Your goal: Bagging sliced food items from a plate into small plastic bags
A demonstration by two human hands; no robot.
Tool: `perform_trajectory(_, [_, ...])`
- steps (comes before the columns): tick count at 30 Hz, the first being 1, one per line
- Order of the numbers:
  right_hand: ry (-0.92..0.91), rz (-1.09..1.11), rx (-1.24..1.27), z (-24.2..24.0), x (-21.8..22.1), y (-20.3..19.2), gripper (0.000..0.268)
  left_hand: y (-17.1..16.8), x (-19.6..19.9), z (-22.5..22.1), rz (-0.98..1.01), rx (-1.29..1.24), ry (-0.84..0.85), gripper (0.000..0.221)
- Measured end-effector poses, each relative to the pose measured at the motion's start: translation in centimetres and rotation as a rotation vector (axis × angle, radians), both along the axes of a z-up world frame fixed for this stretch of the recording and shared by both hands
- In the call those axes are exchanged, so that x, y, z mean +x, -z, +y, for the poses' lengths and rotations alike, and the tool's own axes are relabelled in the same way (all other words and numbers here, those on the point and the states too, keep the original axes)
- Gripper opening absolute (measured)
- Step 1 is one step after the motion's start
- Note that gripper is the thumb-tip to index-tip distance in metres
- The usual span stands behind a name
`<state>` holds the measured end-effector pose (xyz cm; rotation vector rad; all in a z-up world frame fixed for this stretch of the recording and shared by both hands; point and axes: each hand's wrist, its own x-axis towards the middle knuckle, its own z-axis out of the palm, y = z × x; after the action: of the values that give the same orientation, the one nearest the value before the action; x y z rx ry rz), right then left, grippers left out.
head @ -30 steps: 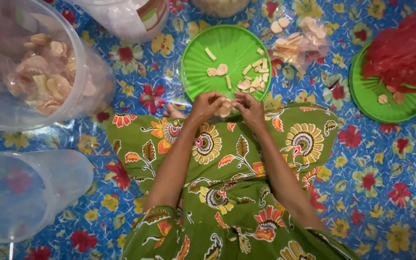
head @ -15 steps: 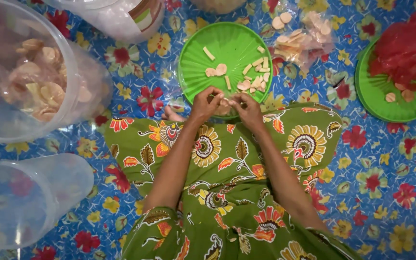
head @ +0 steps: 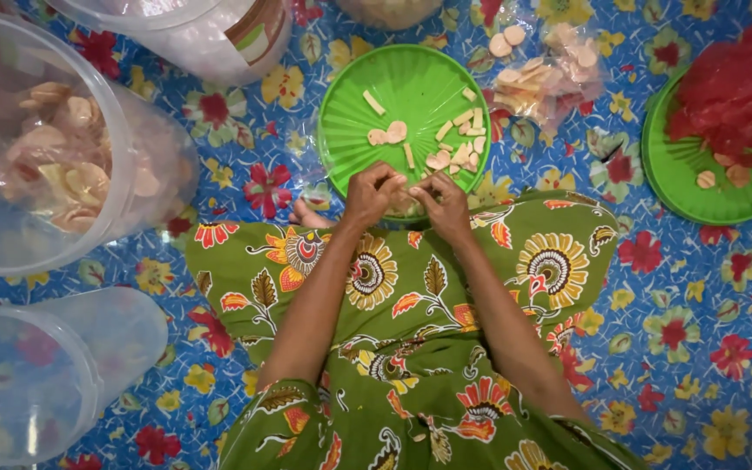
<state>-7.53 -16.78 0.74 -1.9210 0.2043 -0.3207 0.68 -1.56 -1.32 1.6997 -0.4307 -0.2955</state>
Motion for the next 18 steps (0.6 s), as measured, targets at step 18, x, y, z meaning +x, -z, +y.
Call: perform_trajectory(18, [0.108,0.207,0.183,0.9,-1.6,-8.1,0.01,-10.7,-0.5,1.9,0.168,-0.052,-0.184,0.022])
